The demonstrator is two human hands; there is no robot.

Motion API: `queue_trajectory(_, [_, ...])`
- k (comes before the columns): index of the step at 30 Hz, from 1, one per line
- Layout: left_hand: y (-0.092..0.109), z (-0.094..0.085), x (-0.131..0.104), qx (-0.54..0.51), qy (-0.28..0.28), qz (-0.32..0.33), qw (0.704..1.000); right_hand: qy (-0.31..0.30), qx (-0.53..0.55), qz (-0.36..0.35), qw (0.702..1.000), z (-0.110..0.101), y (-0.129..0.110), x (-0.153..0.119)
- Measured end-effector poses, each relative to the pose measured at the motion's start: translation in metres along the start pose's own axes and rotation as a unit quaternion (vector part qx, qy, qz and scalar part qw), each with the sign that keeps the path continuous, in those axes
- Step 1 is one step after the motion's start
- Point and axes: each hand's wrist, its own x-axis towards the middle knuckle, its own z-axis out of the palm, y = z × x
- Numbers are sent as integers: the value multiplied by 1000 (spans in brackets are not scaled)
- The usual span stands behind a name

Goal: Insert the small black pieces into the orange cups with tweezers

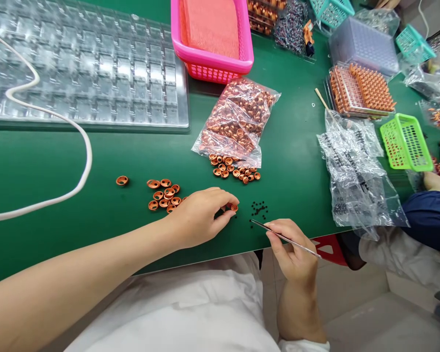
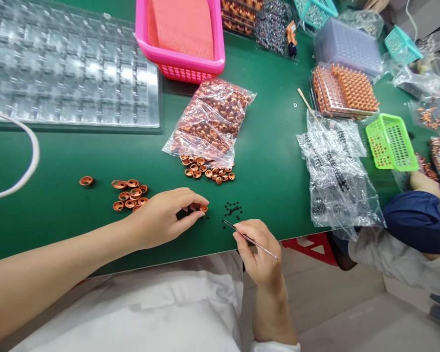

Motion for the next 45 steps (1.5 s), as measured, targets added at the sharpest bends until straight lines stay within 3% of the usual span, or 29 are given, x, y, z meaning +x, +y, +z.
queue_trajectory(11, [0, 1, -1, -6, 12, 13, 1000, 3, -3, 1, 1000, 1, 0, 0])
queue_trajectory(19, [9, 0, -4, -39, 1, 25, 999, 95, 20, 23, 995, 12, -16, 2])
queue_trajectory(26, [10, 1, -6, -44, 17, 64, 997, 45, 40, 4, 998, 20, -28, 13])
queue_trajectory(45, [9, 2, -7, -41, 35, 95, 994, -13, 20, -75, 997, 16, -21, 16])
